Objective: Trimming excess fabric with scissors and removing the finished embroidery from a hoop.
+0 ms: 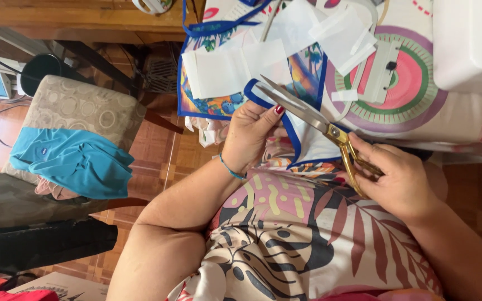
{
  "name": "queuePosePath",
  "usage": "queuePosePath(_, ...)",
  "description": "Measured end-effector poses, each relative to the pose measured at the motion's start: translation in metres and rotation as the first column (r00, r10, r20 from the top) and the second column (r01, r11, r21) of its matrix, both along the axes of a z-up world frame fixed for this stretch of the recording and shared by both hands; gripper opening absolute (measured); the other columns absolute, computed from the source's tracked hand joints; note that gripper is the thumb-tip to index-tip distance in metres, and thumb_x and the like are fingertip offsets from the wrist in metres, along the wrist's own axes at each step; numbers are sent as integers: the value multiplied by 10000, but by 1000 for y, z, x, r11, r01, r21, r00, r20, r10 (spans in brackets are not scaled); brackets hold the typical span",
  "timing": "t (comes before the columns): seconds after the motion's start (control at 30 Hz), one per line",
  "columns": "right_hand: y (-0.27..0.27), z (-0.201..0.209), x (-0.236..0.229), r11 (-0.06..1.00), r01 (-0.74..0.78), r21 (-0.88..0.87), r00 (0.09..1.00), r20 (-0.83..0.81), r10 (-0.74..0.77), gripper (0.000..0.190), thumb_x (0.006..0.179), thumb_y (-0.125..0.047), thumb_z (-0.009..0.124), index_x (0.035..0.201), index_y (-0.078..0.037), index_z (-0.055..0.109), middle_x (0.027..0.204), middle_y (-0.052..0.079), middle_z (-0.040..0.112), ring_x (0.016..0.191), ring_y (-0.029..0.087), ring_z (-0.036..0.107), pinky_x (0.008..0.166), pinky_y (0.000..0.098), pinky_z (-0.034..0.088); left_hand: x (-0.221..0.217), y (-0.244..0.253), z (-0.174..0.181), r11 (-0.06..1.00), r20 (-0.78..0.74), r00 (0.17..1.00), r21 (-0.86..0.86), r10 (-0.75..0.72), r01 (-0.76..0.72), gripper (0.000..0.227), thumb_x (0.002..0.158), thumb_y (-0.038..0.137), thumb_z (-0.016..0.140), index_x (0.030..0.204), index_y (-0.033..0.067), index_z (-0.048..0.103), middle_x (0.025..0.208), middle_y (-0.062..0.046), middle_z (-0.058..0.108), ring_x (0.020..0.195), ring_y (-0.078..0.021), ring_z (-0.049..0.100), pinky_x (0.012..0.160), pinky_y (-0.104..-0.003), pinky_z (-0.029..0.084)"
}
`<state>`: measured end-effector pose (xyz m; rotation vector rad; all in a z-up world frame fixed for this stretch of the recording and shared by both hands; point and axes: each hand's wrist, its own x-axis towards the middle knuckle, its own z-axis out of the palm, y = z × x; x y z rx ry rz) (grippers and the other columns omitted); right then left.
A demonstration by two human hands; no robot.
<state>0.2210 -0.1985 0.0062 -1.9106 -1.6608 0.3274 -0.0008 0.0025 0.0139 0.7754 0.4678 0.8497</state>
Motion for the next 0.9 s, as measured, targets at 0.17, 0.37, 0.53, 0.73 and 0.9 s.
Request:
queuePosePath(0.17,10,15,-11,999,13,41,996,-86,-10,747,750,-95,870,1459,-105,633,830,18,654,661,69,664,771,216,546,4,7,-19,998,17,998,29,-55,55,95,983,33,675,926,-41,692,872,-218,764,729,-255,771,655,-310,687)
queuePosePath(0.37,14,15,-10,999,35,16,994,-103,-33,778,737,-94,887,1470,-111,629,764,12,620,653,64,646,772,208,534,9,11,-21,997,-23,998,49,-54,55,104,962,52,707,879,-7,689,841,-185,757,712,-229,760,642,-290,683)
queuePosePath(0.53,12,6,-4,999,20,48,990,-143,-13,736,760,-85,882,1452,-90,631,998,53,709,792,72,722,817,189,572,10,13,-18,997,-11,997,32,-70,70,105,966,63,708,920,-31,715,905,-197,772,756,-231,770,661,-292,688)
queuePosePath(0.73,13,5,-1,999,20,36,993,-116,-15,760,756,-83,882,1469,-114,625,946,31,705,821,76,693,842,203,546,9,13,-8,992,-76,990,-49,-116,113,182,957,75,715,799,-14,728,732,-156,744,638,-211,760,429,-252,589)
queuePosePath(0.9,25,18,-5,996,6,87,993,-116,4,760,723,-87,902,1437,-67,642,783,12,659,625,78,606,692,228,523,17,18,-14,995,-60,995,-66,-83,79,179,940,38,721,832,73,581,757,-133,695,661,-244,755,588,-288,674)
